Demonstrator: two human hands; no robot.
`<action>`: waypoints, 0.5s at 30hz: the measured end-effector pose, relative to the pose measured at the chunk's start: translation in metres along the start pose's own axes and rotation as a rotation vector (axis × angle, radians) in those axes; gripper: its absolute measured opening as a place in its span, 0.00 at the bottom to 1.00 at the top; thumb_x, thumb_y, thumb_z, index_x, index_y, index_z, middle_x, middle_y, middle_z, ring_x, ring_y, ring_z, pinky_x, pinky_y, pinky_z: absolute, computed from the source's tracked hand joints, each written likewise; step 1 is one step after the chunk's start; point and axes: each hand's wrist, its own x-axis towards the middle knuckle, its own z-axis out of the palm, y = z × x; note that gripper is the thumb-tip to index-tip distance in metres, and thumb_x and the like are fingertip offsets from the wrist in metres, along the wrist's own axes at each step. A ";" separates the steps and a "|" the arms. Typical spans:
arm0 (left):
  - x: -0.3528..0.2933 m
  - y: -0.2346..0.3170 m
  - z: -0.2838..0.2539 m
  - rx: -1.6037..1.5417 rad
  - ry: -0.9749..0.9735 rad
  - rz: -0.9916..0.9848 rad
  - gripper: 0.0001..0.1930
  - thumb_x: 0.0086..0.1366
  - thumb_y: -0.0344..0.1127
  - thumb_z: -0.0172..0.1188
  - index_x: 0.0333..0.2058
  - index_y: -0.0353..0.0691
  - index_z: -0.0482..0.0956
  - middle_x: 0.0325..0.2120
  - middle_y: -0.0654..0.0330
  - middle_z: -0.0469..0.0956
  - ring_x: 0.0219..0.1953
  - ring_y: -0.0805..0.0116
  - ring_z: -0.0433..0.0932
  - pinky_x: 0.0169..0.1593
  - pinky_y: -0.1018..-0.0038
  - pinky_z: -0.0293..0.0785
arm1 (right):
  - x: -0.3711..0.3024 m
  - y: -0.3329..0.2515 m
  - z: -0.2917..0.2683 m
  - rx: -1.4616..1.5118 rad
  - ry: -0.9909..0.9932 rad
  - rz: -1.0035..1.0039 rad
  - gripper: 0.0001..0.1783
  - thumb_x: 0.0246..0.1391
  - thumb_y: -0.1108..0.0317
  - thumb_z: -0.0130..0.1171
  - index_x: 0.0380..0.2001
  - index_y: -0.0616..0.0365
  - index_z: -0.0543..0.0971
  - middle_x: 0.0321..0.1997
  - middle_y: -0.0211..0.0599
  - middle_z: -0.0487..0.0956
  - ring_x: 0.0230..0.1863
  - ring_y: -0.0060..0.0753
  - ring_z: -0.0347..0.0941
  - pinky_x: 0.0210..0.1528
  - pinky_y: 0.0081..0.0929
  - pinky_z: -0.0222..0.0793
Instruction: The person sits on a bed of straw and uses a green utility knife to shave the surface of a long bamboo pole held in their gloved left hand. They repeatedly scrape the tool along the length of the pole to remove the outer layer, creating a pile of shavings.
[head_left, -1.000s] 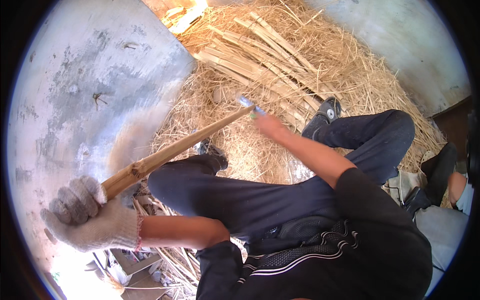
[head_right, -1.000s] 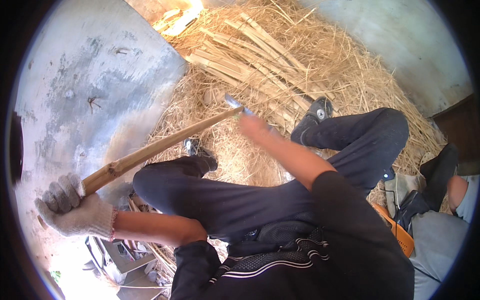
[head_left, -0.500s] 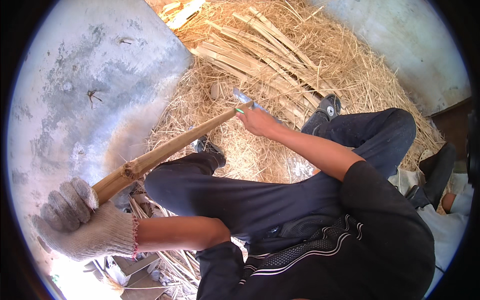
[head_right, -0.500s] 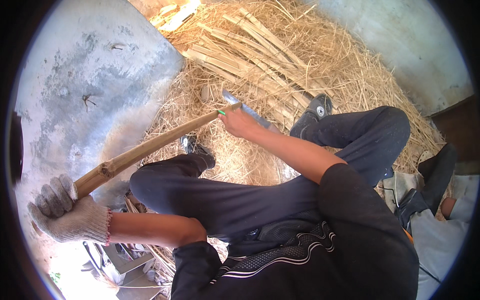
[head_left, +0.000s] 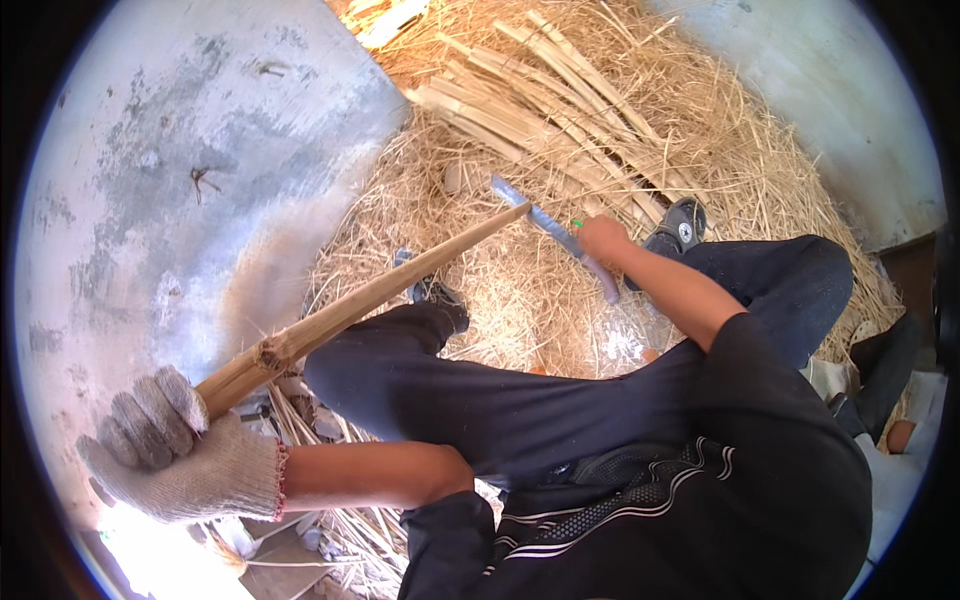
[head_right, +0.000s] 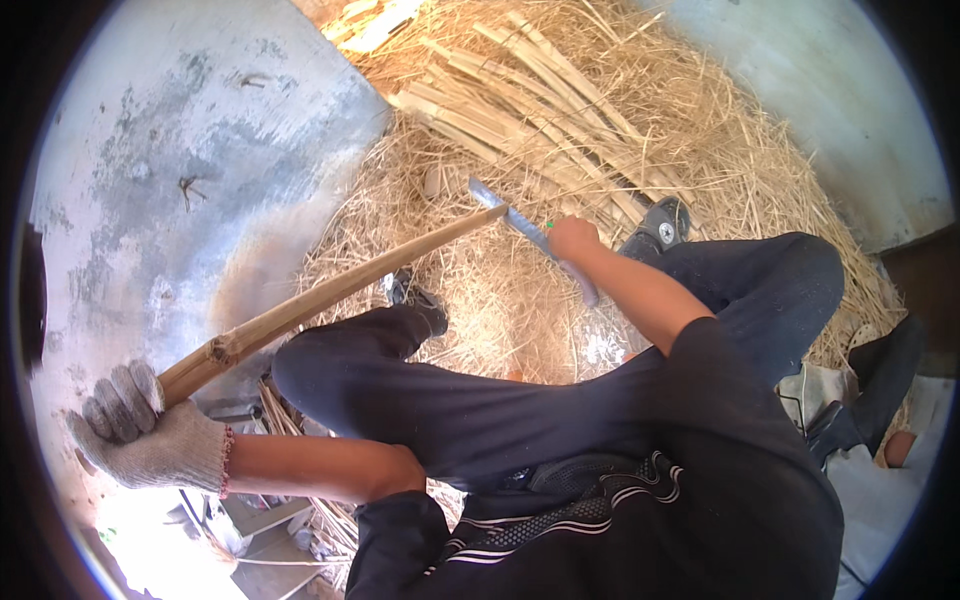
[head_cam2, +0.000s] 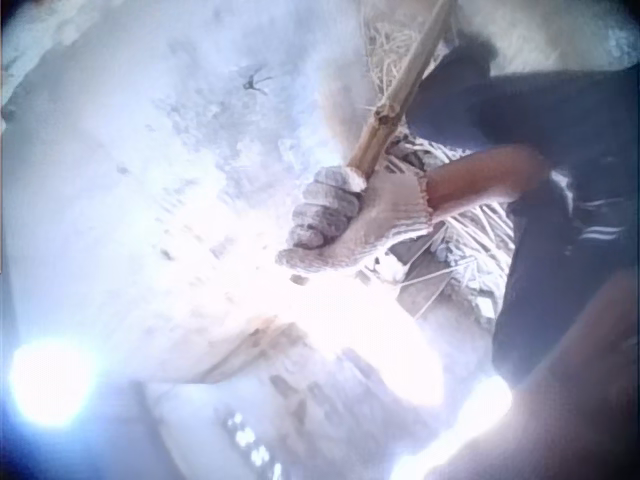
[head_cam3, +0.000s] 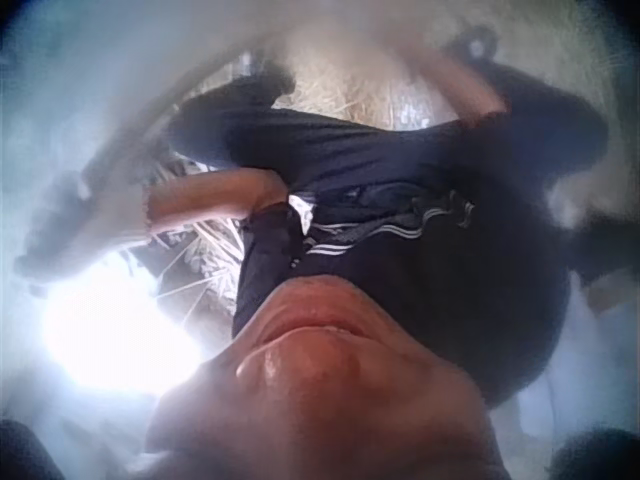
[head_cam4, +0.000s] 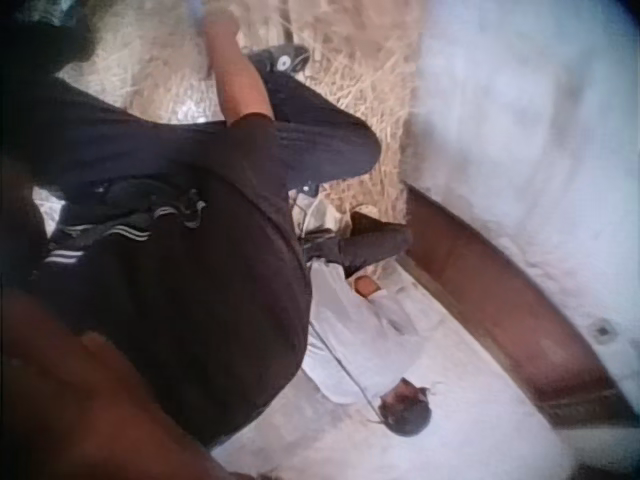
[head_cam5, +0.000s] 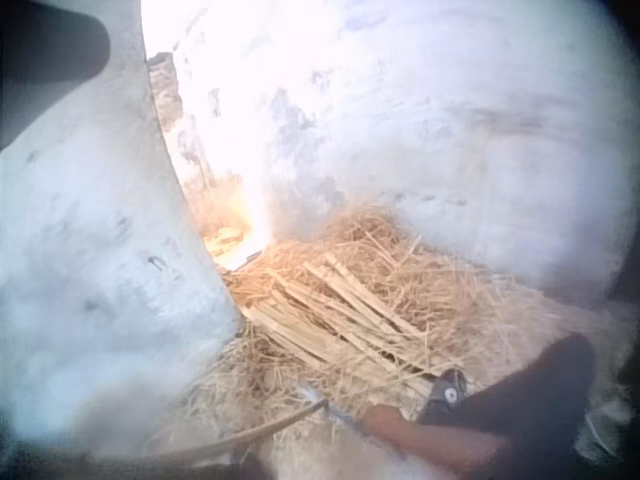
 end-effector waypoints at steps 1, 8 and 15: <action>0.000 -0.001 0.001 -0.003 0.023 0.008 0.23 0.64 0.35 0.54 0.13 0.52 0.53 0.08 0.70 0.49 0.08 0.78 0.45 0.12 0.78 0.45 | -0.010 -0.011 -0.020 0.028 -0.034 -0.023 0.23 0.64 0.54 0.44 0.39 0.64 0.80 0.39 0.56 0.81 0.42 0.51 0.79 0.42 0.43 0.75; 0.008 0.003 -0.015 -0.269 -0.386 -0.115 0.22 0.64 0.36 0.52 0.12 0.53 0.54 0.08 0.71 0.51 0.08 0.79 0.47 0.11 0.79 0.44 | -0.122 -0.132 -0.137 0.488 -0.044 -0.540 0.23 0.69 0.55 0.38 0.56 0.60 0.68 0.23 0.49 0.76 0.23 0.43 0.75 0.29 0.42 0.71; -0.017 0.032 -0.003 -0.196 -0.332 -0.094 0.21 0.66 0.37 0.50 0.13 0.53 0.56 0.06 0.72 0.53 0.06 0.81 0.50 0.08 0.81 0.50 | -0.262 -0.169 -0.183 0.782 0.053 -0.921 0.16 0.65 0.60 0.45 0.40 0.67 0.67 0.13 0.53 0.71 0.18 0.60 0.72 0.22 0.49 0.68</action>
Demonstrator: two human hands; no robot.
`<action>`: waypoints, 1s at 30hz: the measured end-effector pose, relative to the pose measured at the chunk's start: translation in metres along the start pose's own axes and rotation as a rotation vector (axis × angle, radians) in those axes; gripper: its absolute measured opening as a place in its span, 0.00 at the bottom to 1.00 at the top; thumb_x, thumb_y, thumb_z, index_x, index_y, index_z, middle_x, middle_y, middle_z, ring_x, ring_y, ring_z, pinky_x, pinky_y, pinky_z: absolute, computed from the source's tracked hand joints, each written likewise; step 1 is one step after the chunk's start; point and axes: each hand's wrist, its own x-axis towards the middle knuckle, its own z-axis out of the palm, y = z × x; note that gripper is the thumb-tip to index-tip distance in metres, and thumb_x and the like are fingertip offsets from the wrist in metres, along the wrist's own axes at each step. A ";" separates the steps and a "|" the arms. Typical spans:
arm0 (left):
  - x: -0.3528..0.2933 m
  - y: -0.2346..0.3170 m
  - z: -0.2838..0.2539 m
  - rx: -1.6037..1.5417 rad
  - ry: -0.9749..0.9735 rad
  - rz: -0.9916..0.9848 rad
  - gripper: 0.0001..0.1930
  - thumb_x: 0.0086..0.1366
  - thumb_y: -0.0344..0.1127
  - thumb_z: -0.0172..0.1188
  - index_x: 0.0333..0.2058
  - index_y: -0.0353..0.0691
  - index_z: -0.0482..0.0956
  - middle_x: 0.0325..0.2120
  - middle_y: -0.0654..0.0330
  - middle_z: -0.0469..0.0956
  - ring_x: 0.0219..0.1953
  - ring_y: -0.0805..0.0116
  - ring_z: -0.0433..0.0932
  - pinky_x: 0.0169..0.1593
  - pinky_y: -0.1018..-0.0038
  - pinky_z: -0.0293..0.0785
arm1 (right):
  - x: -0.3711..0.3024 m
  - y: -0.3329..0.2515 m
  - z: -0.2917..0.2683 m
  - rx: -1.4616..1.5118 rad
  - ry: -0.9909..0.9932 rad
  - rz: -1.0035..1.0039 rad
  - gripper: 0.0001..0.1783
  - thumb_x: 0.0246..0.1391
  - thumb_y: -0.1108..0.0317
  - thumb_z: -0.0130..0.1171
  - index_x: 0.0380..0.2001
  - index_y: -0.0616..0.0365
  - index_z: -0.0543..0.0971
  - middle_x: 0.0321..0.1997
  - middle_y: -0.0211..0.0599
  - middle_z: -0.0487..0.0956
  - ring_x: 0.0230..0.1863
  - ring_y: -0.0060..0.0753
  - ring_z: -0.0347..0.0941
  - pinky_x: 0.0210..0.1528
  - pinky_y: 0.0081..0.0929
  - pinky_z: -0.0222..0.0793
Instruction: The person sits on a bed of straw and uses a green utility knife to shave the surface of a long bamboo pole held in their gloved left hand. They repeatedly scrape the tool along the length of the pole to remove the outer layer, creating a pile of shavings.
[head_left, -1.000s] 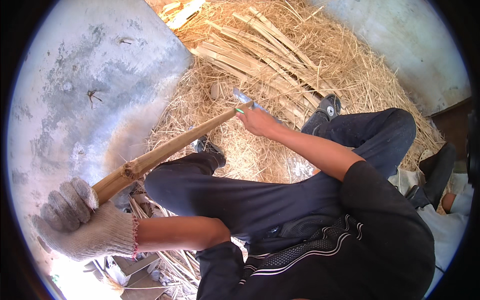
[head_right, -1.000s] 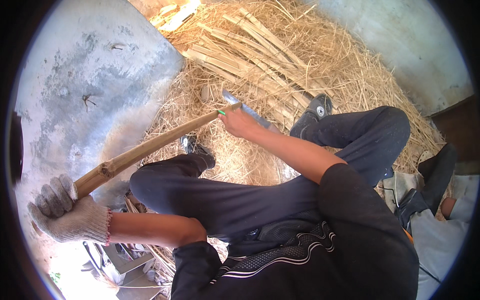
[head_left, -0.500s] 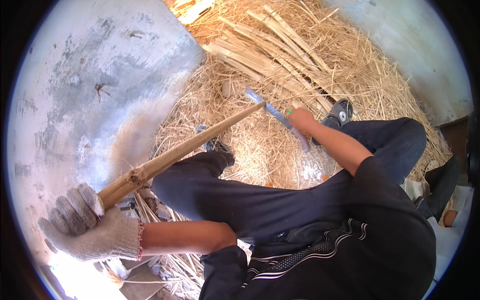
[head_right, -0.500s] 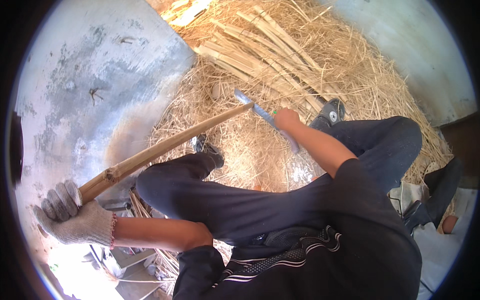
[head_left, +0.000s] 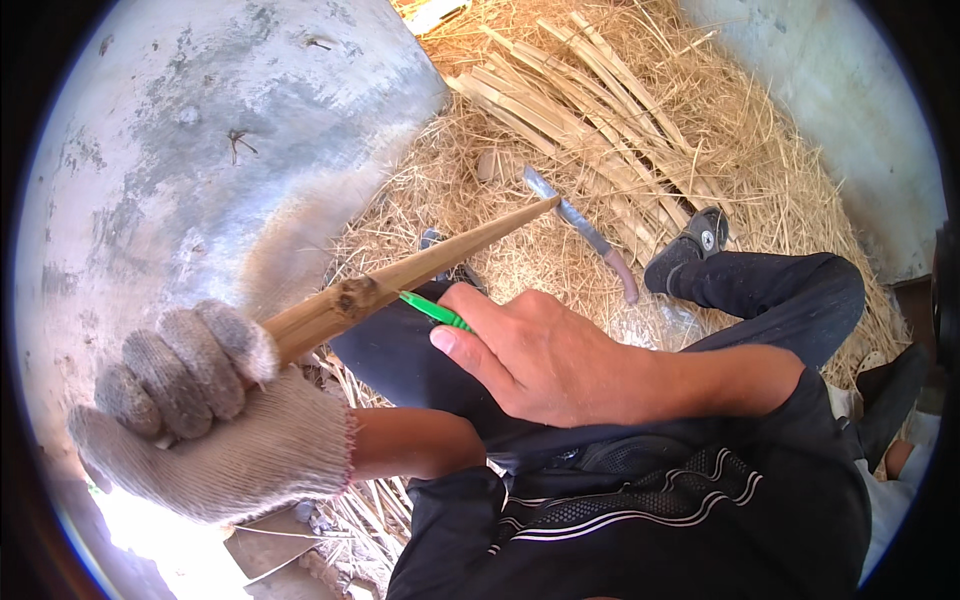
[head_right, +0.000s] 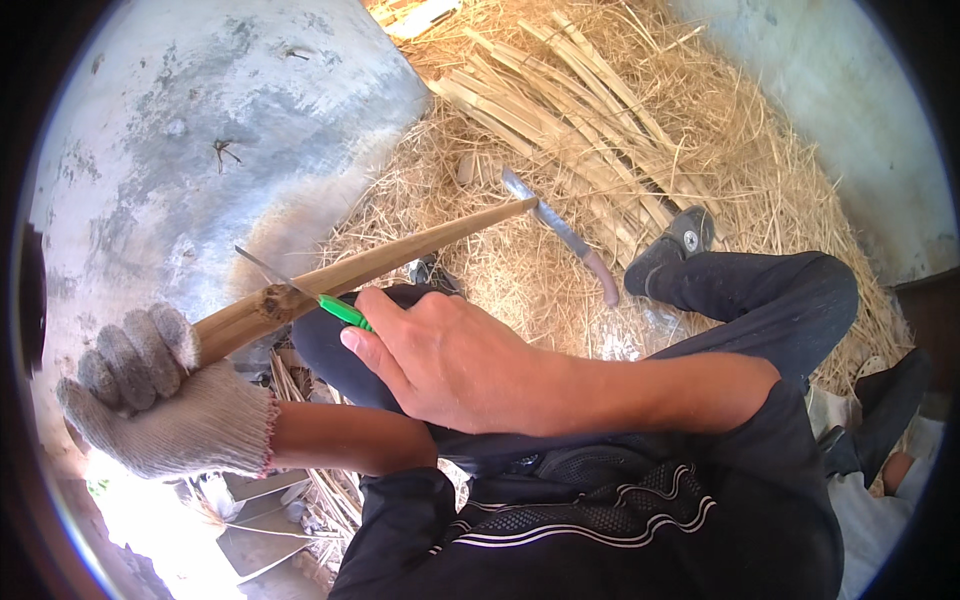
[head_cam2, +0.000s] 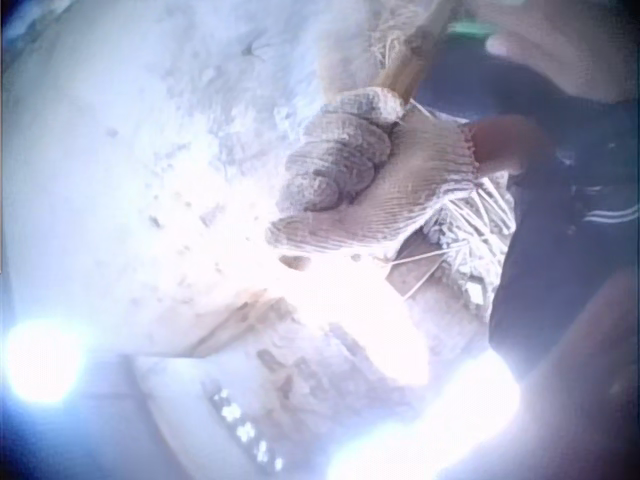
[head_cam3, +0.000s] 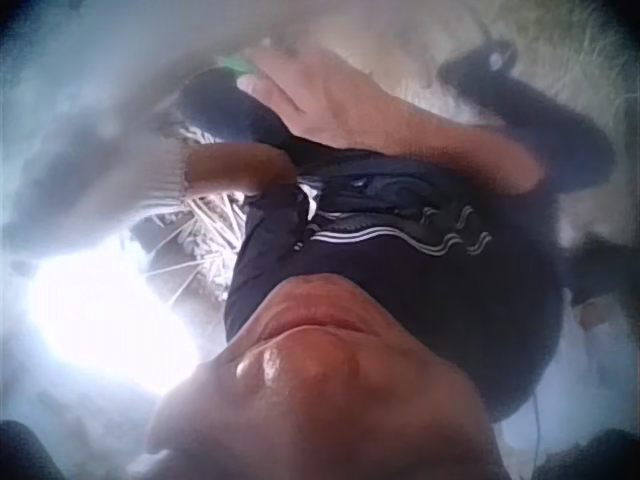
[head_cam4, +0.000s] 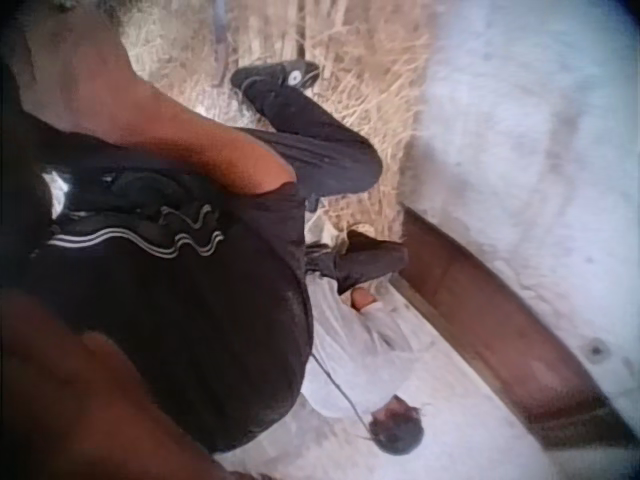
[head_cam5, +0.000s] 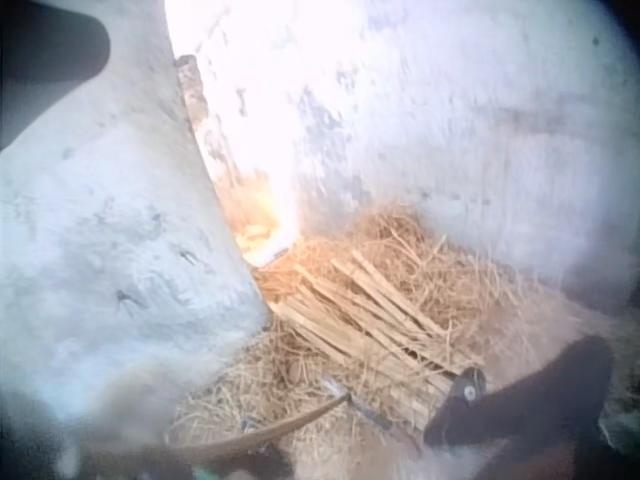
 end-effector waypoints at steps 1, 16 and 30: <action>-0.002 0.002 0.000 -0.084 -0.050 -0.036 0.21 0.66 0.38 0.49 0.13 0.53 0.56 0.06 0.72 0.53 0.06 0.81 0.50 0.08 0.81 0.50 | -0.004 -0.003 -0.001 -0.012 0.003 0.021 0.17 0.66 0.60 0.45 0.41 0.67 0.67 0.13 0.54 0.71 0.17 0.60 0.72 0.21 0.49 0.68; -0.003 0.006 -0.005 -0.320 -0.248 -0.111 0.24 0.68 0.42 0.46 0.11 0.54 0.55 0.05 0.72 0.51 0.05 0.80 0.45 0.05 0.78 0.51 | -0.014 0.022 0.011 -0.275 0.183 0.193 0.16 0.65 0.60 0.46 0.39 0.66 0.69 0.13 0.57 0.72 0.19 0.63 0.73 0.22 0.51 0.70; 0.002 0.004 -0.009 -0.204 -0.120 -0.065 0.26 0.69 0.42 0.45 0.09 0.55 0.53 0.05 0.72 0.49 0.06 0.81 0.46 0.06 0.78 0.48 | -0.010 -0.002 0.017 -0.294 0.110 0.124 0.17 0.66 0.59 0.44 0.38 0.66 0.69 0.15 0.58 0.73 0.20 0.63 0.75 0.23 0.51 0.72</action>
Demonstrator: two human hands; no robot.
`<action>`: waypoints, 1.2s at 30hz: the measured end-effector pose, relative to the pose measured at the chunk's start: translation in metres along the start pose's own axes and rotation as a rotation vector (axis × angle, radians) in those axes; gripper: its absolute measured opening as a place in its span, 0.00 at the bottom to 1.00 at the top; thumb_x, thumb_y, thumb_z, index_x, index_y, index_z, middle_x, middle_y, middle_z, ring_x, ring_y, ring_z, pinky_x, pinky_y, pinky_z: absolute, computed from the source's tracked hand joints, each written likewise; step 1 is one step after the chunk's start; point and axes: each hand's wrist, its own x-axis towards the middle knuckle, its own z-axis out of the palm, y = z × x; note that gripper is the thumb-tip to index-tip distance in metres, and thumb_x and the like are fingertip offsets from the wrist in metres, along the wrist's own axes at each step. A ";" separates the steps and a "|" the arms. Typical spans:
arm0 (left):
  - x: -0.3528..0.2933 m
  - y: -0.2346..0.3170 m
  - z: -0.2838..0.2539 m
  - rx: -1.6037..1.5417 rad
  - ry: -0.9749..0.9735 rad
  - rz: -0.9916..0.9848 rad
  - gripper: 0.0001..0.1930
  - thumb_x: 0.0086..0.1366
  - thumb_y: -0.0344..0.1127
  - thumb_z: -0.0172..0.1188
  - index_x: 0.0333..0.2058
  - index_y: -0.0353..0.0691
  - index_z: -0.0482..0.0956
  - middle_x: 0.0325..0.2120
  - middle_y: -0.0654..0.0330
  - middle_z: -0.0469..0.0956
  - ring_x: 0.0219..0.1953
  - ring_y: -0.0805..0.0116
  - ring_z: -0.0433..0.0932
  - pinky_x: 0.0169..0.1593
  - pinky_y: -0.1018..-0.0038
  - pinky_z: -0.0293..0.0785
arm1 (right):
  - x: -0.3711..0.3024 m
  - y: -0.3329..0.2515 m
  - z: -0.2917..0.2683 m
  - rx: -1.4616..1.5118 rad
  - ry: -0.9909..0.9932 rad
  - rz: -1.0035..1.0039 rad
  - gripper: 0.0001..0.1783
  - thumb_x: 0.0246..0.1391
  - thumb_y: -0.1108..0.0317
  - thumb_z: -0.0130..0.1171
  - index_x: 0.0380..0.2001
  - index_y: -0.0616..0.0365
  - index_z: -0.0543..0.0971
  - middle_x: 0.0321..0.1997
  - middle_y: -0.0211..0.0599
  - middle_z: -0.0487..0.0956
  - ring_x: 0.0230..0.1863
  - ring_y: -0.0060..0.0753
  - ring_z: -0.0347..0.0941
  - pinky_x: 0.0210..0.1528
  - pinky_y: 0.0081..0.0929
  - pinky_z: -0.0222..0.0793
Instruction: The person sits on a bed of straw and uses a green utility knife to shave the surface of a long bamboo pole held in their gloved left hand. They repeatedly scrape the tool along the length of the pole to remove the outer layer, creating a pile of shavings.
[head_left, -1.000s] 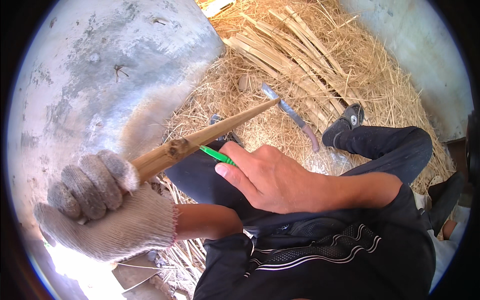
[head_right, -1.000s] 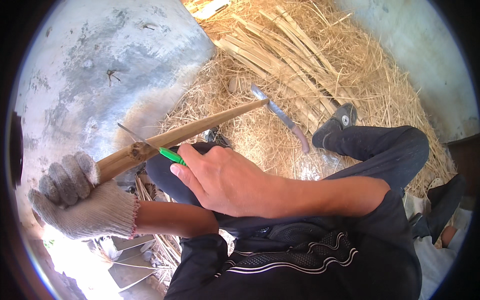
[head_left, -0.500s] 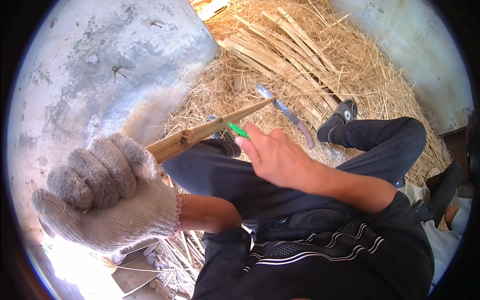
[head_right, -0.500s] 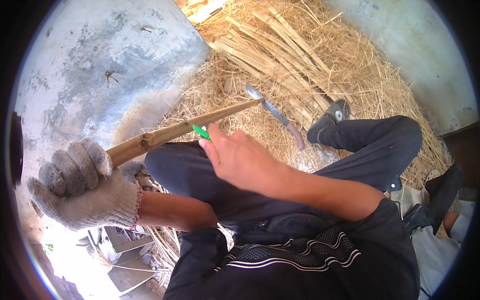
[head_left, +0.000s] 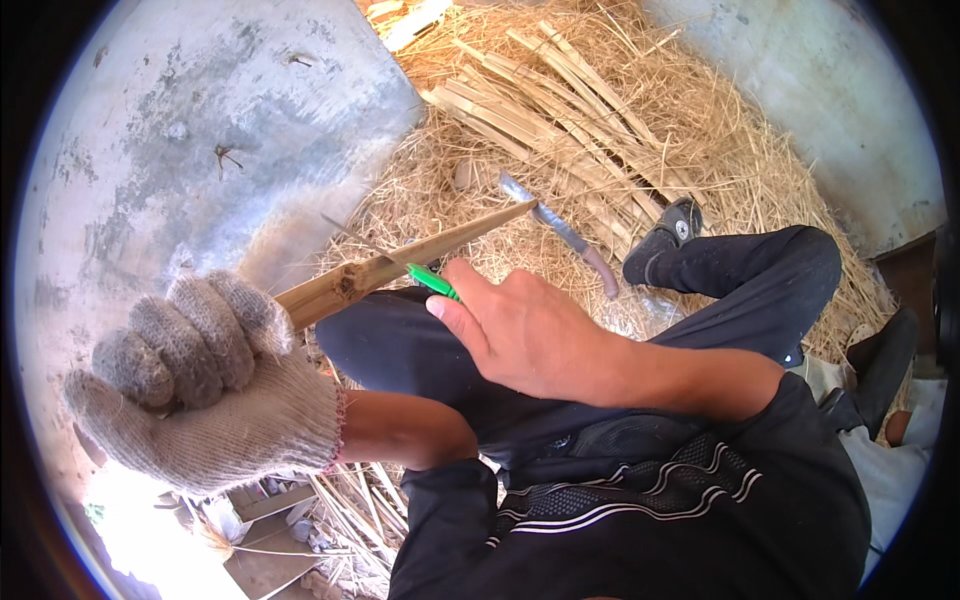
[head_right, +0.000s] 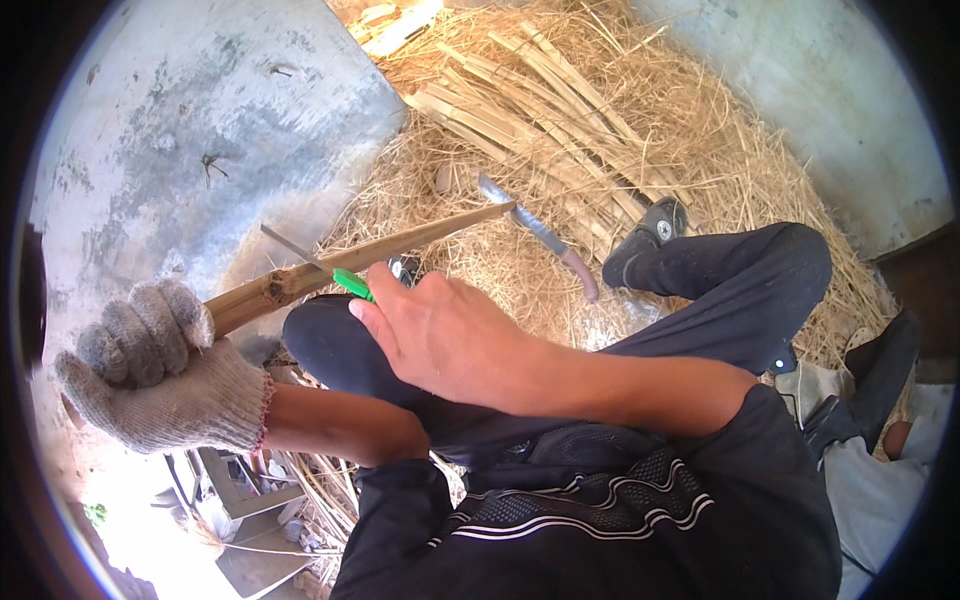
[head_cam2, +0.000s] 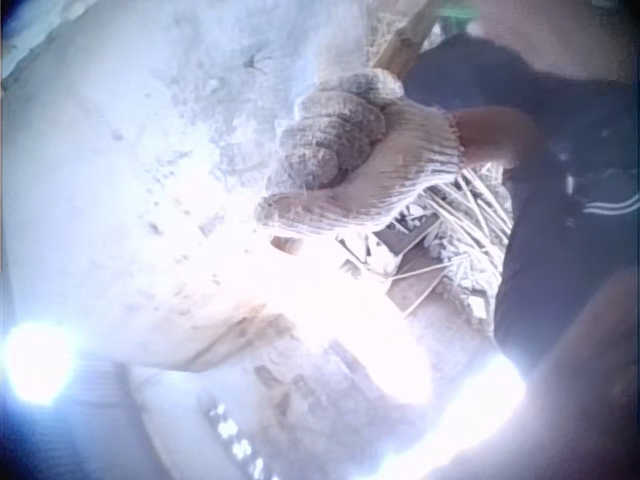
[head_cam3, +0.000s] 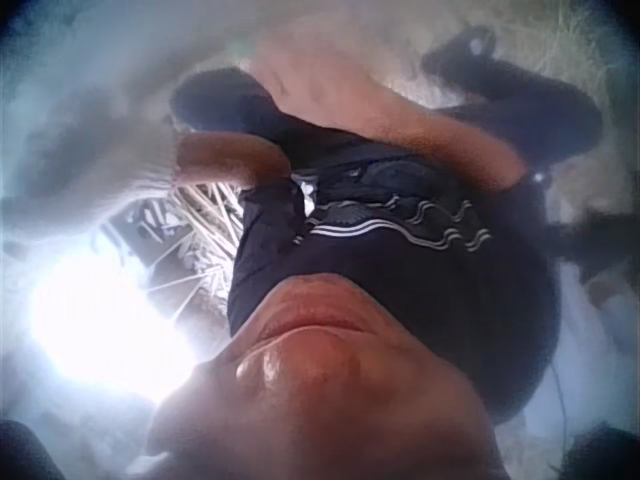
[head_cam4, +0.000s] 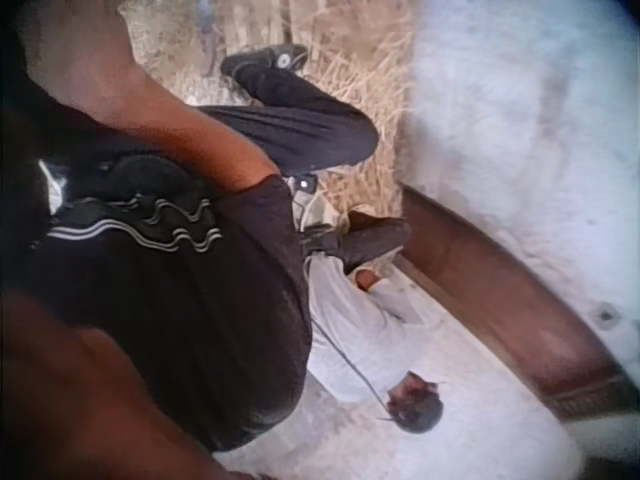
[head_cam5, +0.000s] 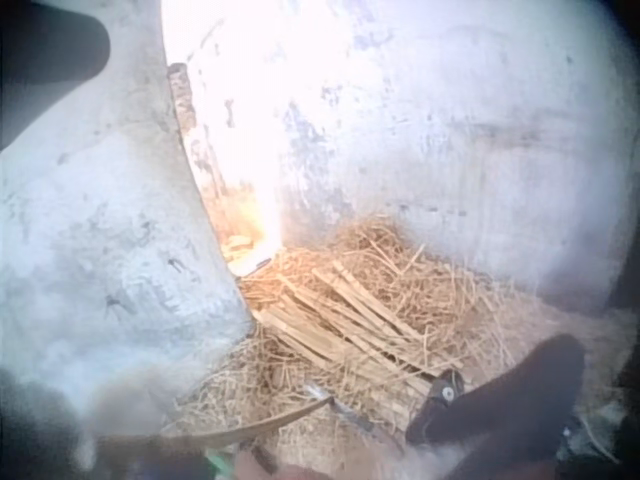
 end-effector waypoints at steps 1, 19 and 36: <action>-0.002 -0.001 0.002 0.002 -0.005 -0.002 0.26 0.69 0.42 0.45 0.09 0.55 0.53 0.05 0.72 0.49 0.06 0.80 0.45 0.06 0.78 0.47 | 0.002 0.007 0.002 -0.015 0.004 0.076 0.17 0.66 0.59 0.44 0.38 0.66 0.69 0.15 0.58 0.73 0.20 0.63 0.74 0.23 0.51 0.72; 0.000 -0.005 0.006 0.247 0.263 0.094 0.26 0.66 0.41 0.49 0.10 0.55 0.50 0.05 0.72 0.48 0.06 0.80 0.44 0.07 0.78 0.45 | 0.016 0.042 0.017 -0.116 -0.007 0.103 0.16 0.67 0.58 0.43 0.38 0.61 0.71 0.17 0.55 0.75 0.21 0.59 0.76 0.24 0.50 0.72; 0.001 -0.007 -0.016 0.141 0.088 0.119 0.11 0.63 0.37 0.54 0.22 0.41 0.73 0.14 0.64 0.72 0.08 0.76 0.69 0.10 0.77 0.70 | 0.012 0.103 0.028 -0.007 0.045 0.189 0.20 0.66 0.55 0.44 0.41 0.64 0.71 0.13 0.57 0.71 0.18 0.65 0.70 0.23 0.53 0.64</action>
